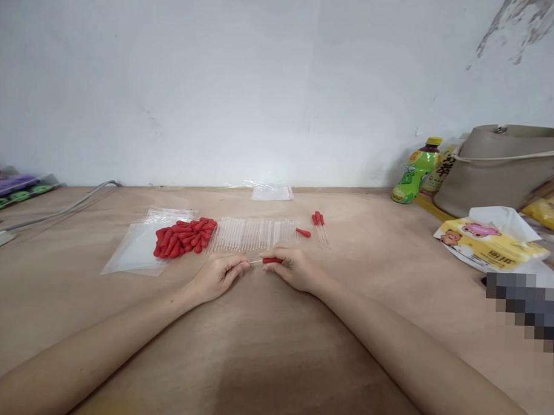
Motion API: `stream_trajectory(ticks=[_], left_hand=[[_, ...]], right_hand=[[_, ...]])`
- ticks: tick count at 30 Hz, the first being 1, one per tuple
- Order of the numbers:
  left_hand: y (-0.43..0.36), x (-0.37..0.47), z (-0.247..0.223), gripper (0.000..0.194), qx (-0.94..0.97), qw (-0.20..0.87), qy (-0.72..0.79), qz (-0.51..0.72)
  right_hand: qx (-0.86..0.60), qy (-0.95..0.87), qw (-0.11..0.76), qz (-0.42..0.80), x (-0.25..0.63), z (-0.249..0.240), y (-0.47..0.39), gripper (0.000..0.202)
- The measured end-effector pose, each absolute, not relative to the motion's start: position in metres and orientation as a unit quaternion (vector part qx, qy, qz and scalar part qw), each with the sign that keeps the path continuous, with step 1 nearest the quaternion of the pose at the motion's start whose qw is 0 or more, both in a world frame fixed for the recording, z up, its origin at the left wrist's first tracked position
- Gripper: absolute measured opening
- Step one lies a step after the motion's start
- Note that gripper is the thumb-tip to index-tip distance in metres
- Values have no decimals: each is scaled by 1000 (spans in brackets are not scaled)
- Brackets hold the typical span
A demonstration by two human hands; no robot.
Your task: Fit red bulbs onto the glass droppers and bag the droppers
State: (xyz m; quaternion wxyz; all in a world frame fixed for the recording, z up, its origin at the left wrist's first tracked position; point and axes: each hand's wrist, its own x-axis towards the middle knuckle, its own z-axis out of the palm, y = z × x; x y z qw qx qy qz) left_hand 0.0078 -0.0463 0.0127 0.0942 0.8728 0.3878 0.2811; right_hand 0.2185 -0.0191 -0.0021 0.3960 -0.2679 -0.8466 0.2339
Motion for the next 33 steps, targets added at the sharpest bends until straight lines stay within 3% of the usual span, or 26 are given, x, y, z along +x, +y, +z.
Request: stream_trajectory(ticks=[3,8,14,19,21,24,27,33], left_hand=[[-46,8,13,25,871,97,388,285],[-45,8,11,22,861,90,396,306],[-49,8,13,23,856,98,395,318],[-49,7,12,27,860,104,395,306],[-49,8,11,21,867,95,385,301],[-48,8,11,17,877,77,372,293],[-48,8,12,16,882,72,368,286],[-49,7,12,17,883,75,370,279]], right_hand=[[-293,-798,424,311,219,2,-20,13],[-343,-694,397,493,216,7,-26,24],[-360,-550,519,546,211,12,-18,33],[-466,-545,577,391,250,40,26,37],[-539,-573,554,273,268,48,46,36],[-651,-602,445,125,280,45,71,24],[-688,-616,377,77,275,31,85,18],[-698,-628,343,42,261,11,91,17]])
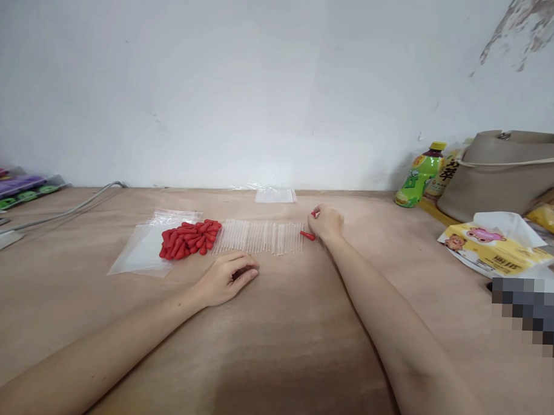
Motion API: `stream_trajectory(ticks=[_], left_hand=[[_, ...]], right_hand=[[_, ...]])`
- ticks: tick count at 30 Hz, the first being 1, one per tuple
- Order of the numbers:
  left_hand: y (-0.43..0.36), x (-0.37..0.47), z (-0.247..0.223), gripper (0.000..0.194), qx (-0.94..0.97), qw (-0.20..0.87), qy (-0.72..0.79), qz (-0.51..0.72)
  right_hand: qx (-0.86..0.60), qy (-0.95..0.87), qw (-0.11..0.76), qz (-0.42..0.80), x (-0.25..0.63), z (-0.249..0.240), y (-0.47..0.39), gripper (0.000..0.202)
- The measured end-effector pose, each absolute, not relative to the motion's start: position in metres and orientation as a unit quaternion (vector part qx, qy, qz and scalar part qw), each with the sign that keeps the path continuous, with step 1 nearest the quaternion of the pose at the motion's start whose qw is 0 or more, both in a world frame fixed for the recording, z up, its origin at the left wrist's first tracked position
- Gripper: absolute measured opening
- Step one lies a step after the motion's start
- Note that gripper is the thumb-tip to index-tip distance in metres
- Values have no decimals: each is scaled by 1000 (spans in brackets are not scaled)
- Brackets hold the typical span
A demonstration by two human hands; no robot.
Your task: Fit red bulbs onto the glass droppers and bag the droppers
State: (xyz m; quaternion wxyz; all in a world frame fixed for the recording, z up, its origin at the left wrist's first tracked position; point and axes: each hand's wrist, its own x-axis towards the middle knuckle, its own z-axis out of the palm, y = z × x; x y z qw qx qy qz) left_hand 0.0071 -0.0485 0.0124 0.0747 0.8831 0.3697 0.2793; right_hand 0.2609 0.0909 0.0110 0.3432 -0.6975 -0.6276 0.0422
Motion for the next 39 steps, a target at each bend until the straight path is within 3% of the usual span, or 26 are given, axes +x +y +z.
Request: stream_trajectory(ticks=[7,16,26,31,39], left_hand=[[-48,8,11,17,882,77,366,287],[-48,9,11,15,882,69,375,277],[-37,13,14,10,820,-19,466,331],[-3,39,26,11,770,-46,562,298],[35,85,32,30,725,-48,660,191]], right_hand=[[-689,-629,361,-16,265,16,80,24],[-539,-801,253,-54,272,13,45,22],[-500,-774,387,-46,243,8,10,11],[-410,-831,374,-45,224,4,-25,10],[-382,-852,358,-24,224,3,-27,5]])
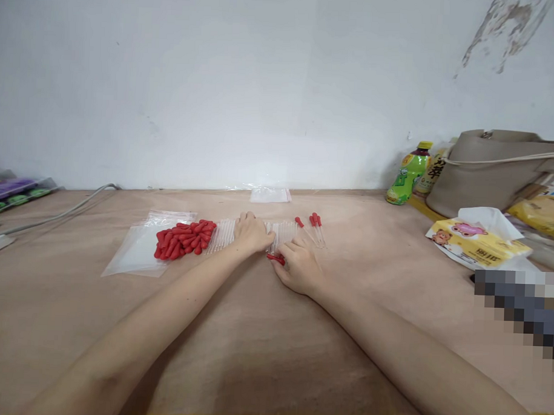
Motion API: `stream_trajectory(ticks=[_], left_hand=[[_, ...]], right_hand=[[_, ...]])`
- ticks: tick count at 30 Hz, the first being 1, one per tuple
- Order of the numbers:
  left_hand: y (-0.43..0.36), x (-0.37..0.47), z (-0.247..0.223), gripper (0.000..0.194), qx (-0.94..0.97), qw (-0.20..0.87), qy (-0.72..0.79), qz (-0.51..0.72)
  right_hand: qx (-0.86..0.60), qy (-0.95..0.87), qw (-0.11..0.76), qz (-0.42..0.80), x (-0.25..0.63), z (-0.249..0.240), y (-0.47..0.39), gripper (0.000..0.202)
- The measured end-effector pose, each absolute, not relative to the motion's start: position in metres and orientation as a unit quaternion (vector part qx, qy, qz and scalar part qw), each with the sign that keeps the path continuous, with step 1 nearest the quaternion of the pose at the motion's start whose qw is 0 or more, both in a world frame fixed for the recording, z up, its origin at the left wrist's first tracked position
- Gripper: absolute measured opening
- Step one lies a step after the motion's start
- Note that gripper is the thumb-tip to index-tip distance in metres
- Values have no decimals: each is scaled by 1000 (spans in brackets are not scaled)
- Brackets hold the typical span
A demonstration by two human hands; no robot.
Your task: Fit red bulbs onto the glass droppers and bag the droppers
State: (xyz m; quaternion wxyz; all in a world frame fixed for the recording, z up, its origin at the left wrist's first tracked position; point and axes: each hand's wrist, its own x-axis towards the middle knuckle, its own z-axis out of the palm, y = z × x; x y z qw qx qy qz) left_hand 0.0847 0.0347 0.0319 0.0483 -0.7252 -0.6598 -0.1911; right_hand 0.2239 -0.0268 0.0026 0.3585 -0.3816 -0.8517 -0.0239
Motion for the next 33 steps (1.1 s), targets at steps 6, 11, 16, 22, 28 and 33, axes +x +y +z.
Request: stream_trajectory(ticks=[6,11,16,22,28,33], left_hand=[[40,93,36,26,-714,26,-680,-164],[36,89,46,21,-728,11,-664,-169],[3,47,47,17,-798,9,-568,-201],[-35,-6,13,18,-864,-27,-404,-299],[-36,-4,5,27,-880,-40,-347,-322],[-36,-3,8,28,-881,-43,-349,-316]], right_hand=[[-381,-852,360,-11,222,4,-28,5],[-380,-841,384,-15,225,0,-25,9],[-385,-832,401,2,228,-2,-21,18],[-359,-834,411,80,222,0,-27,16],[-328,-852,391,119,218,2,-32,16],[-340,-842,399,126,218,5,-35,14]])
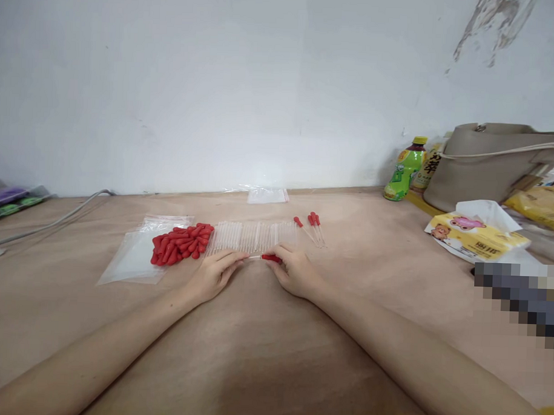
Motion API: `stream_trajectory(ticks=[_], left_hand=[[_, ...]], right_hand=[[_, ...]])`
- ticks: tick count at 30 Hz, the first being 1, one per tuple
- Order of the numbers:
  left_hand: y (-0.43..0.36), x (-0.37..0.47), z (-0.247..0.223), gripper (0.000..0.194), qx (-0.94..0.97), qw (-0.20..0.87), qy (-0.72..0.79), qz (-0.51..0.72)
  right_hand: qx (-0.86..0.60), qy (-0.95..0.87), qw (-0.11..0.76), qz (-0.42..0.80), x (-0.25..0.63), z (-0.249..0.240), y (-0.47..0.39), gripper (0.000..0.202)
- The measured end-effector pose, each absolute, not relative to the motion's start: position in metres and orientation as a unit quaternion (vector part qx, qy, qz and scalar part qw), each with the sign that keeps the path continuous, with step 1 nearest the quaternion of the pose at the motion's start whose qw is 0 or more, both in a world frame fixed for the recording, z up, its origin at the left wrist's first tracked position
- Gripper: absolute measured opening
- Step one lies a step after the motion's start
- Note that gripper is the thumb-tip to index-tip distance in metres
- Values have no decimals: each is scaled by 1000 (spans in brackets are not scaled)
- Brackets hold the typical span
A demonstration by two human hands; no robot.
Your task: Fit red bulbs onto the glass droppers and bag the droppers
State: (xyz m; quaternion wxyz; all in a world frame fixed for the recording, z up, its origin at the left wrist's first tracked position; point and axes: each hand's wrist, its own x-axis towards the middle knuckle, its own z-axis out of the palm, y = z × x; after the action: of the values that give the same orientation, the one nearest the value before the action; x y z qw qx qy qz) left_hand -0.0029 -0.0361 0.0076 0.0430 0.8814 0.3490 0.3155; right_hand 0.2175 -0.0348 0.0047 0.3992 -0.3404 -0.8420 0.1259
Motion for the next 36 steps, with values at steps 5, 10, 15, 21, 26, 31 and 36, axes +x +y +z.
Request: stream_trajectory(ticks=[5,10,15,21,26,31,36], left_hand=[[-35,-4,5,28,887,40,341,310],[-35,-4,6,28,893,41,329,305],[-36,-4,7,29,898,47,309,310],[-37,-4,8,30,908,22,301,291],[-38,-6,5,31,914,-44,289,280],[-36,-6,-2,28,900,-69,307,302],[-38,-2,2,22,894,-18,322,311]], right_hand=[[-328,-847,399,126,216,5,-34,13],[-327,-846,405,119,214,1,-30,12],[-293,-851,420,113,215,-4,-29,15],[-267,-873,401,74,218,-4,-30,15],[-269,-896,354,7,219,-4,-27,16],[-303,-896,325,-21,221,-2,-23,15],[-296,-892,342,-6,221,-2,-22,11]])
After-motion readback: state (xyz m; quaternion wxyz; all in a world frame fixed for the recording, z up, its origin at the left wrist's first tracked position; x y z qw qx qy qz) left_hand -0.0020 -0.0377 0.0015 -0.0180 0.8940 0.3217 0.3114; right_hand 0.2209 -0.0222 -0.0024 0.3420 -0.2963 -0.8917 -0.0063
